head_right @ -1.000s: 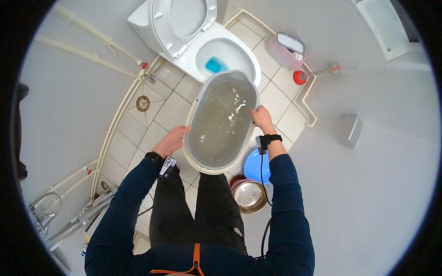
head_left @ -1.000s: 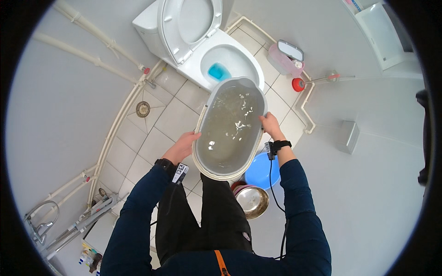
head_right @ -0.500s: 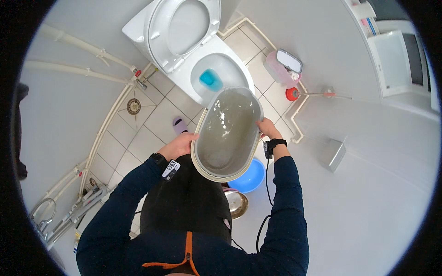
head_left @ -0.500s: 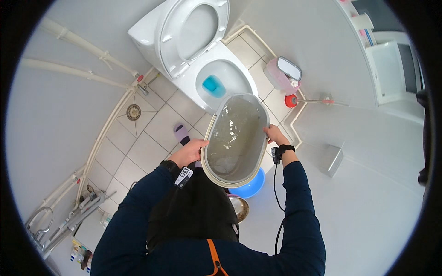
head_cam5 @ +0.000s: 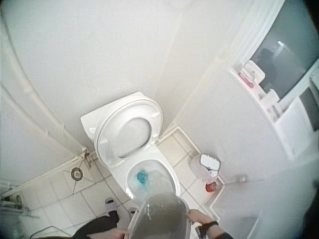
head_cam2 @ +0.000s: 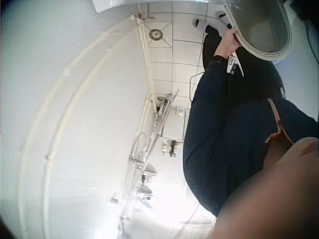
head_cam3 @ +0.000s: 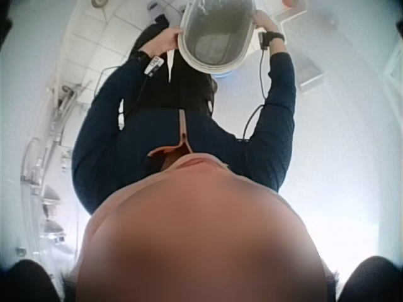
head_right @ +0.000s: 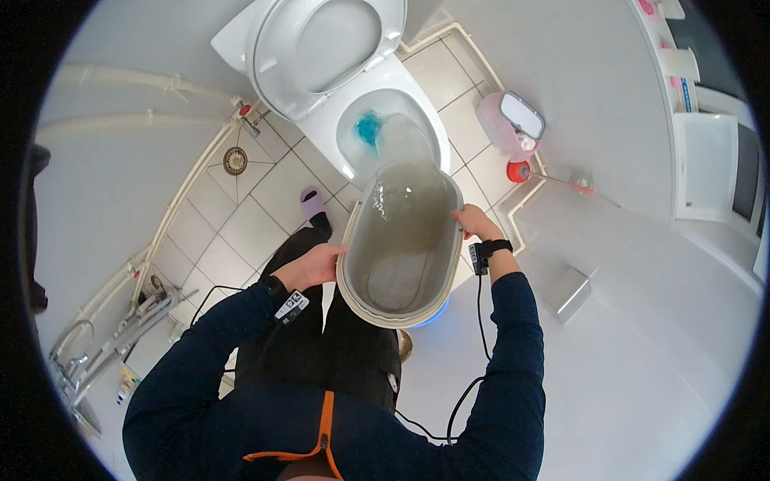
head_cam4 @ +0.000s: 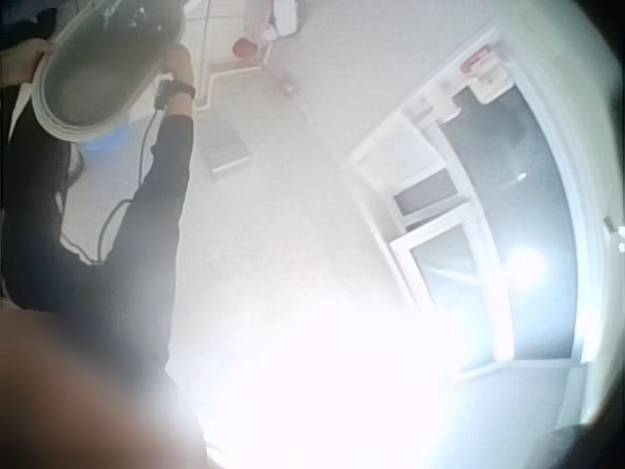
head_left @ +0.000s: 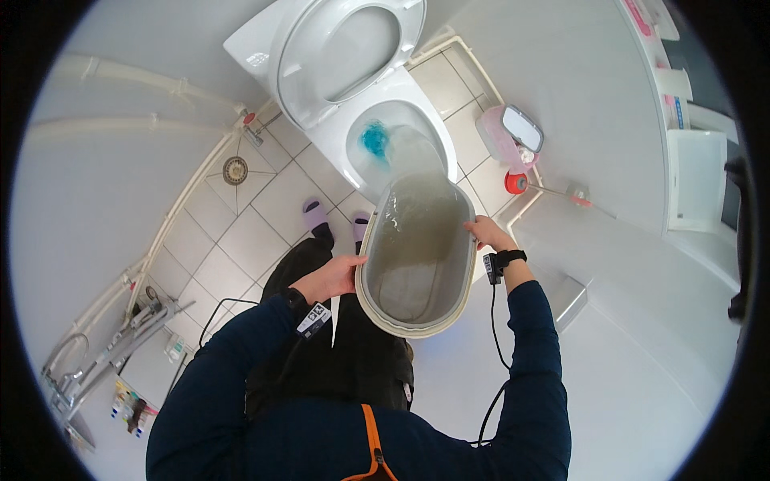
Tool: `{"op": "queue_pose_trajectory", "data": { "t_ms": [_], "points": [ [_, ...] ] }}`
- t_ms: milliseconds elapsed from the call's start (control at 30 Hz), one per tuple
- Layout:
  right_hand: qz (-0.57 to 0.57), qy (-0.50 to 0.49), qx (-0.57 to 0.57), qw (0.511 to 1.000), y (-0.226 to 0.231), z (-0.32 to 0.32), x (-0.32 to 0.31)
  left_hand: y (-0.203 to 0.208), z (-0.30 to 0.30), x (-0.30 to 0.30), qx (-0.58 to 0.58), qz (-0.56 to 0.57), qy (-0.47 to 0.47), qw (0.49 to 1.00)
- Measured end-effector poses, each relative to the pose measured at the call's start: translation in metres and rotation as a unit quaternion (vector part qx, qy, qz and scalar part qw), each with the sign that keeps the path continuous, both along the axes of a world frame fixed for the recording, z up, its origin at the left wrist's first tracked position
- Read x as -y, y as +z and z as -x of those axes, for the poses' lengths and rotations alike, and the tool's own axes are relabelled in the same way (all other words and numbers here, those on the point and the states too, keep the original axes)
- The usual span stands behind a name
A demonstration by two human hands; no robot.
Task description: The person assembles a mop by attaching a white handle to a metal shaft and then connects a mop head. They rinse the mop head under running water from a shower head, then pour water from a bucket into the toilet. The person continues assembling and adjusting the mop components before exiting the bathroom.
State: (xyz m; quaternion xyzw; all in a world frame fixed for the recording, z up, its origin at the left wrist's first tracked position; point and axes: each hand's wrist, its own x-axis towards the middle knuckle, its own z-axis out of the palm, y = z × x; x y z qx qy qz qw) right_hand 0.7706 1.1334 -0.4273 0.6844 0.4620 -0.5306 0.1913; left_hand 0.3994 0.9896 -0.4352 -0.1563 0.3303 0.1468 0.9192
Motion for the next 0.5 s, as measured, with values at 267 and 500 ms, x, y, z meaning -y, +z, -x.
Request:
{"op": "queue_pose_trajectory", "data": {
  "t_ms": [267, 500],
  "points": [
    [0.035, 0.024, 0.008, 0.999, 0.0, -0.018, -0.014, 0.006, -0.024, 0.007, -0.015, 0.001, 0.035, 0.999],
    [0.073, 0.072, -0.01, 0.995, 0.001, -0.033, -0.03, 0.007, -0.041, 0.006, -0.016, 0.01, 0.064, 0.998]
  ]
}}
